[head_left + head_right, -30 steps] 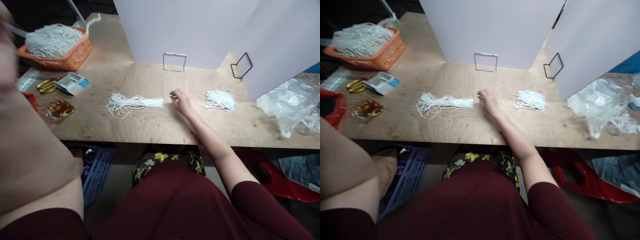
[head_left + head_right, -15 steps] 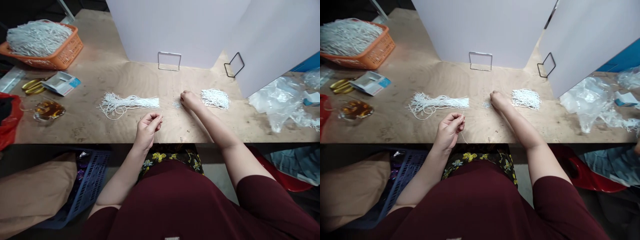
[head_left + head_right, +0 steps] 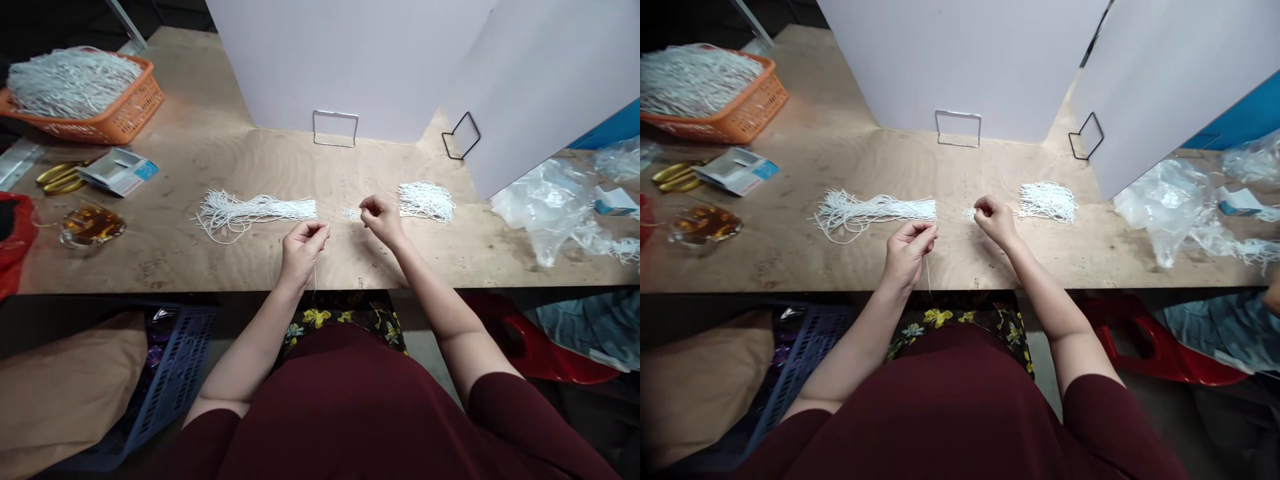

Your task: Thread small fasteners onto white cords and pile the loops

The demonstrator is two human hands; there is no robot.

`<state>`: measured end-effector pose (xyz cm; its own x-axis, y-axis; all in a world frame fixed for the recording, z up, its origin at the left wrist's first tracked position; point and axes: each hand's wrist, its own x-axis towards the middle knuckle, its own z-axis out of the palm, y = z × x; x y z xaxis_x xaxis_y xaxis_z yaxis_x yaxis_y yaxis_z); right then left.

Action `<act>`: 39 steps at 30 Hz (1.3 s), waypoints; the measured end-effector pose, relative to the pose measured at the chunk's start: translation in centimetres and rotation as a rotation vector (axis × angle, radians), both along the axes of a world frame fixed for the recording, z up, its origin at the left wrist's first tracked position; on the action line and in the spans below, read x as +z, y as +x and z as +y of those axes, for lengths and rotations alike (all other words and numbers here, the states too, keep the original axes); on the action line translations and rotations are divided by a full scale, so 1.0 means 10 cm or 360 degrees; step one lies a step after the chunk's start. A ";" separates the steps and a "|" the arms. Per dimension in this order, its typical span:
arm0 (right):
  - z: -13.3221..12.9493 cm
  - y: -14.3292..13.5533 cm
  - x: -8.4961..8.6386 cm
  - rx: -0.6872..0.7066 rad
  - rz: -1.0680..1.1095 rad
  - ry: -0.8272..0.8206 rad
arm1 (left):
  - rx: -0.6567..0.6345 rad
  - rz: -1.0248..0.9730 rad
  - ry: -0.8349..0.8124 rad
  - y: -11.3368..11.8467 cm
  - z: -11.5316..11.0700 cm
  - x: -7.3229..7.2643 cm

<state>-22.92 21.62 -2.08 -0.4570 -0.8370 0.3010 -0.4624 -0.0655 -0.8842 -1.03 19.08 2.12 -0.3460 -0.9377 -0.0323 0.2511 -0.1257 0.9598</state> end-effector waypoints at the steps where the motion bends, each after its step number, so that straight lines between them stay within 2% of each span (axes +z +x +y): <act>1: 0.07 0.10 0.03 0.0033 -0.0120 -0.0026 | -0.0007 -0.0013 -0.0038 -0.01 0.00 -0.02; 6: 0.34 0.48 0.26 0.0275 -0.0721 -0.0137 | 0.0040 -0.0179 -0.0407 -0.02 0.02 -0.13; 11: 0.46 0.69 0.49 0.0476 -0.1253 -0.0137 | 0.0054 -0.0271 -0.0693 0.03 0.08 -0.08; 15: 0.48 0.77 0.57 0.0609 -0.1586 -0.0041 | 0.0052 -0.0245 -0.0756 0.04 0.14 0.00; 19: 0.47 0.80 0.54 0.0685 -0.1786 0.0056 | 0.0005 -0.0167 -0.0653 0.03 0.17 0.02; 24: 0.49 0.83 0.51 0.0631 -0.1749 0.0112 | -0.0146 -0.0008 -0.0234 0.02 0.18 0.01; 29: 0.49 0.91 0.49 0.0490 -0.1441 -0.0020 | -0.0167 0.0181 0.0107 0.01 0.20 0.04; 32: 0.46 0.99 0.44 0.0354 -0.1355 -0.0100 | -0.0122 0.0185 0.0077 -0.03 0.22 0.04; 35: 0.44 1.07 0.39 0.0247 -0.1292 -0.0168 | -0.0090 0.0109 -0.0104 -0.08 0.23 0.02; 37: 0.42 1.04 0.38 0.0175 -0.1198 -0.0270 | -0.0140 0.0018 -0.0210 -0.07 0.20 -0.01; 39: 0.41 0.90 0.39 0.0038 -0.1082 -0.0364 | -0.0284 -0.0167 -0.0282 -0.01 0.14 -0.04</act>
<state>-13.87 25.69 1.77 -0.5880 -0.7991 0.1251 0.1898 -0.2867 -0.9390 -1.12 20.43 1.76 -0.5095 -0.8565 0.0825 0.1379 0.0133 0.9904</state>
